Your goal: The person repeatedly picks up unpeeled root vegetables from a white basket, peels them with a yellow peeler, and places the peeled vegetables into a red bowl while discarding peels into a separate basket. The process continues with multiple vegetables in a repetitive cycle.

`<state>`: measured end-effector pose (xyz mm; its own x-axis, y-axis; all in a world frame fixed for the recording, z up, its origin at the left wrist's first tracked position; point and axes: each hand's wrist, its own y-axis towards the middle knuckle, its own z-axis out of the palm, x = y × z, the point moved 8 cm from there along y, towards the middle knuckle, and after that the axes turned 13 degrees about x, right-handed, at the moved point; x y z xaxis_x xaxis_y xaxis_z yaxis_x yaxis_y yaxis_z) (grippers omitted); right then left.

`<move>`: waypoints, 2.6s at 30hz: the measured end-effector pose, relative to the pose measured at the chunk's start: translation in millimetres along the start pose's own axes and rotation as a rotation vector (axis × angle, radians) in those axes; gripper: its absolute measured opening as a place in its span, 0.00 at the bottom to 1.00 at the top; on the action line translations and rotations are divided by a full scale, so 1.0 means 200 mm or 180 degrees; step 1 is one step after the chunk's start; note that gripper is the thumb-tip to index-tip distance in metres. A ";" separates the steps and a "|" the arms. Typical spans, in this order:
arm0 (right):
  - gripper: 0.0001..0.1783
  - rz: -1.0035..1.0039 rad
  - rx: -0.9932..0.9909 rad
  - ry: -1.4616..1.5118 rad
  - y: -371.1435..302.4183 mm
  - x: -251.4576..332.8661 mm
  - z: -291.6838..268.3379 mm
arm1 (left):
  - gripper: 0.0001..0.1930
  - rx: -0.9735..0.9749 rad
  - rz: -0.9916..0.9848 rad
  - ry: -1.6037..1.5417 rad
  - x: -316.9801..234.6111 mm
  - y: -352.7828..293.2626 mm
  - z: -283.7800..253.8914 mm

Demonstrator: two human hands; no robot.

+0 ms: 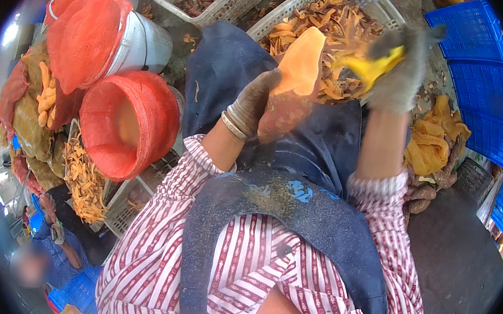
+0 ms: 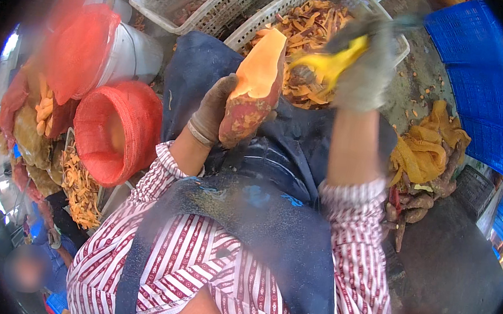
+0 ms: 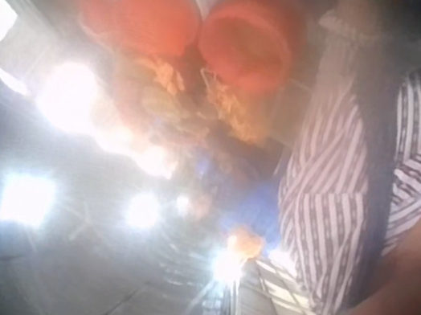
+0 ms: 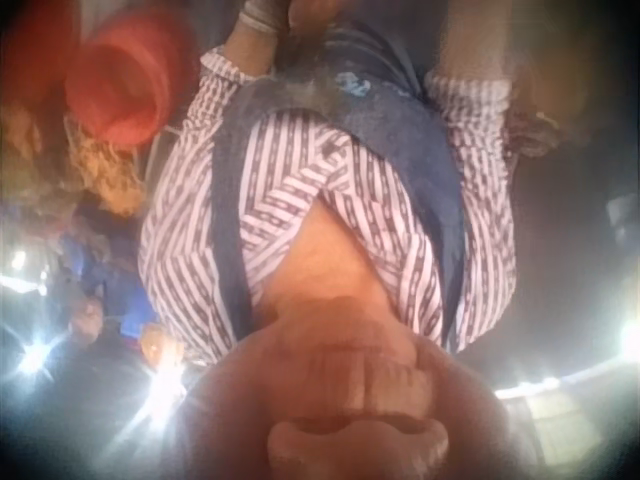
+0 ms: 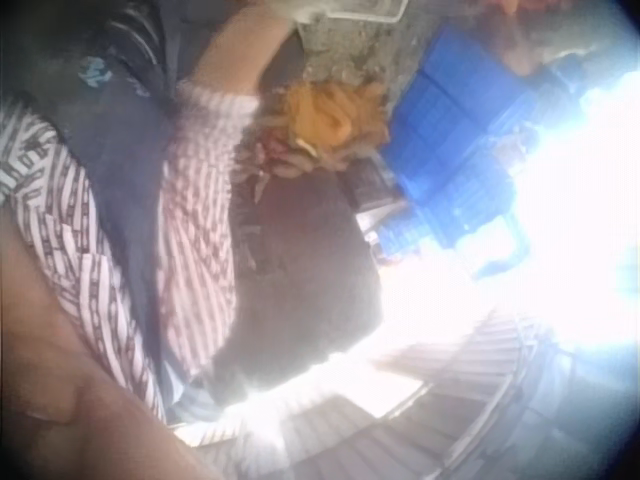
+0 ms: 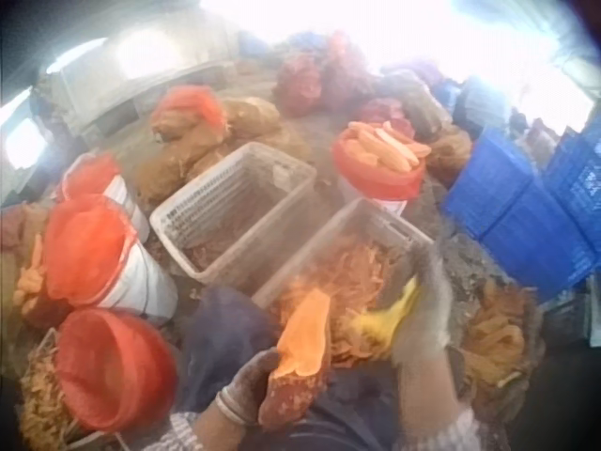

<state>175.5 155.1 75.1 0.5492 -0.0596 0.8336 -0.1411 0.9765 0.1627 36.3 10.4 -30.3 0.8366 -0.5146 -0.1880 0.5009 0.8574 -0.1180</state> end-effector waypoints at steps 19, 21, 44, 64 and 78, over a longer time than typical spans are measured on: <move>0.14 0.0434 -0.0145 -0.0297 0.07 -0.02 -0.10 | 0.33 0.0046 -0.0132 0.0186 -0.03 0.02 0.04; 0.10 0.0847 -0.0156 0.0351 -0.11 -0.13 0.09 | 0.32 0.0135 0.0011 -0.0265 0.00 0.07 0.09; 0.15 0.0295 -0.1143 -0.0371 0.29 -0.17 -0.36 | 0.26 -0.0092 -0.0061 -0.0071 0.05 -0.09 0.02; 0.11 0.0332 -0.1445 0.0200 0.02 -0.11 -0.26 | 0.37 0.0080 0.0307 -0.0722 -0.06 0.04 -0.05; 0.11 0.0087 -0.1364 0.0053 0.10 -0.09 -0.41 | 0.40 0.0296 0.0070 -0.0872 -0.03 0.02 0.06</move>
<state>230.6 192.1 19.8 0.5636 -0.0324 0.8254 0.1971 0.9756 -0.0963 35.2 16.9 -18.5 0.8698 -0.4864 0.0824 0.4897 0.8716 -0.0244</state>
